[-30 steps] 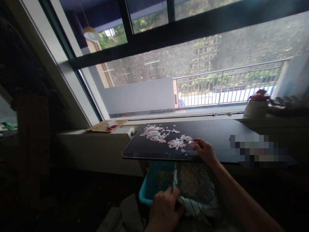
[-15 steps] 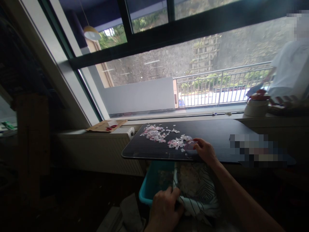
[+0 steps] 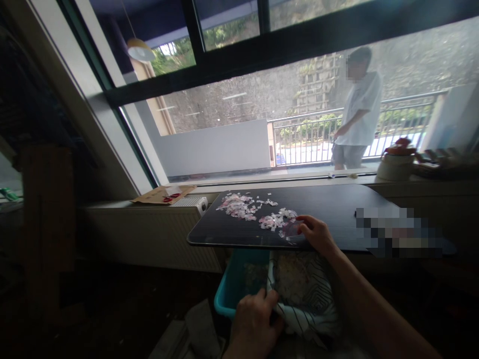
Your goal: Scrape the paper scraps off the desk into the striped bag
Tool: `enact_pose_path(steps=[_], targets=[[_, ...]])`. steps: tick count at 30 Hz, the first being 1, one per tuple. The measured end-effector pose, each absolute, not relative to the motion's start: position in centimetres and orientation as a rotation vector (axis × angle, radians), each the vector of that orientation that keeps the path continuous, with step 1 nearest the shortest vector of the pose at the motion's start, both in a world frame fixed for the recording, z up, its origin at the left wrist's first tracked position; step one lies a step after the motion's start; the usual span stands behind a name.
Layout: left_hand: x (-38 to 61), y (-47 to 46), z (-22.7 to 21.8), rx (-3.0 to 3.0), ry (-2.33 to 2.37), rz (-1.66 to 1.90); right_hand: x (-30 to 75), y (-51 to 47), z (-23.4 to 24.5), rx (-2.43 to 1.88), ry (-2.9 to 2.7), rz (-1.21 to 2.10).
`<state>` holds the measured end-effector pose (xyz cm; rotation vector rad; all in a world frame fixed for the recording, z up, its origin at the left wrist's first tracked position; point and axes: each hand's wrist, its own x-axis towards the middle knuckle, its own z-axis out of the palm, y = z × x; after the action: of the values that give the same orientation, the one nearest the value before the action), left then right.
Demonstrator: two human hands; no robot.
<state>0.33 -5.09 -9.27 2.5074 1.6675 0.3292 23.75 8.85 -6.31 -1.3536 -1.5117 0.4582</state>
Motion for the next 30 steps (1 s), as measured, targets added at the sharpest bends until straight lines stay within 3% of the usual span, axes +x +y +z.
enact_pose_path(steps=[30], targets=[[0.37,-5.16,-8.81,2.508,1.650,0.313,23.75,9.17,-6.63,-1.314,-1.561,0.465]])
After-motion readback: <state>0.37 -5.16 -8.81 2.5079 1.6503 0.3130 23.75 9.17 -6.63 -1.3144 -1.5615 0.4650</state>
